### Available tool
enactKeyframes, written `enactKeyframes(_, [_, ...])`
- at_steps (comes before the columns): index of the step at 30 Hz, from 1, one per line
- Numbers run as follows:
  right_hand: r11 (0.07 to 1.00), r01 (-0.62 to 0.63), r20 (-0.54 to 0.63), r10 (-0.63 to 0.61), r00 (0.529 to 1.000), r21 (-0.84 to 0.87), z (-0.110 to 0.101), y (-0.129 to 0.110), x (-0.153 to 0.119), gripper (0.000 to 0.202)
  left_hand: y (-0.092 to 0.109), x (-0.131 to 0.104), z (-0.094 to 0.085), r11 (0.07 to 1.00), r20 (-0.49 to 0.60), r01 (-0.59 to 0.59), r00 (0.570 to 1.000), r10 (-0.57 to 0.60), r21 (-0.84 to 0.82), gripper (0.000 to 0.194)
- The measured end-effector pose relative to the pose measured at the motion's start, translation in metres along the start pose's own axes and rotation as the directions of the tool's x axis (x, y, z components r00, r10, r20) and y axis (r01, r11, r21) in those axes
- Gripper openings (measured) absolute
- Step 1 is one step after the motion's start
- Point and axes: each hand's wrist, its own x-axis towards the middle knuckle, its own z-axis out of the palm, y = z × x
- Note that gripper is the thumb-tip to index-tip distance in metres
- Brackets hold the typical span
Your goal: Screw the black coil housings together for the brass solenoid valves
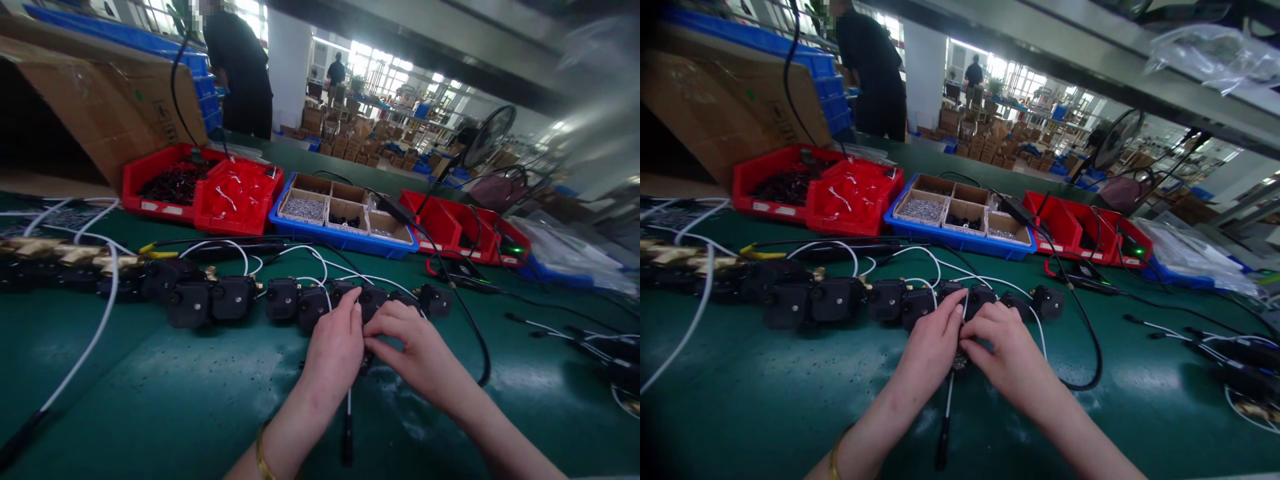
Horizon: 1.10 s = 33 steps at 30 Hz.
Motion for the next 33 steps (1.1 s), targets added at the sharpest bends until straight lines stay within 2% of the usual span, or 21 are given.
enactKeyframes(4, [0.993, -0.053, -0.081, 0.061, 0.995, 0.105, -0.001, 0.009, -0.004, 0.014, 0.001, -0.002, 0.001, 1.0, -0.002, 0.007, 1.0, -0.007, 0.016, 0.046])
enactKeyframes(7, [0.993, -0.084, -0.194, 0.098, 0.976, 0.083, -0.001, 0.019, -0.001, 0.006, 0.003, -0.002, 0.002, 0.998, 0.011, 0.0, 1.0, -0.001, 0.058, 0.047])
enactKeyframes(11, [0.996, -0.073, -0.273, 0.085, 0.958, 0.053, 0.003, 0.027, 0.008, 0.012, 0.006, -0.002, 0.003, 0.995, 0.022, -0.026, 0.999, 0.024, 0.1, 0.047])
enactKeyframes(16, [0.965, -0.118, -0.253, 0.178, 0.951, 0.235, 0.006, 0.025, 0.012, 0.019, 0.005, -0.009, 0.003, 0.999, -0.061, -0.036, 0.998, 0.034, -0.034, 0.039])
enactKeyframes(19, [0.911, -0.164, -0.215, 0.259, 0.942, 0.379, 0.004, 0.026, 0.01, 0.017, 0.003, -0.012, 0.002, 0.987, -0.108, -0.005, 0.994, -0.012, -0.159, 0.032])
enactKeyframes(23, [0.819, -0.208, -0.152, 0.335, 0.93, 0.535, 0.001, 0.027, 0.01, 0.016, 0.0, -0.01, 0.003, 0.958, -0.065, 0.093, 0.991, -0.115, -0.27, 0.025])
enactKeyframes(29, [0.717, -0.253, -0.047, 0.37, 0.928, 0.65, 0.001, 0.026, 0.012, 0.02, -0.001, -0.009, 0.006, 0.937, -0.041, 0.056, 0.996, -0.075, -0.344, 0.024])
enactKeyframes(33, [0.672, -0.268, -0.032, 0.398, 0.917, 0.691, 0.004, 0.031, 0.011, 0.028, -0.002, -0.008, 0.005, 0.953, -0.072, 0.06, 0.994, -0.086, -0.297, 0.025])
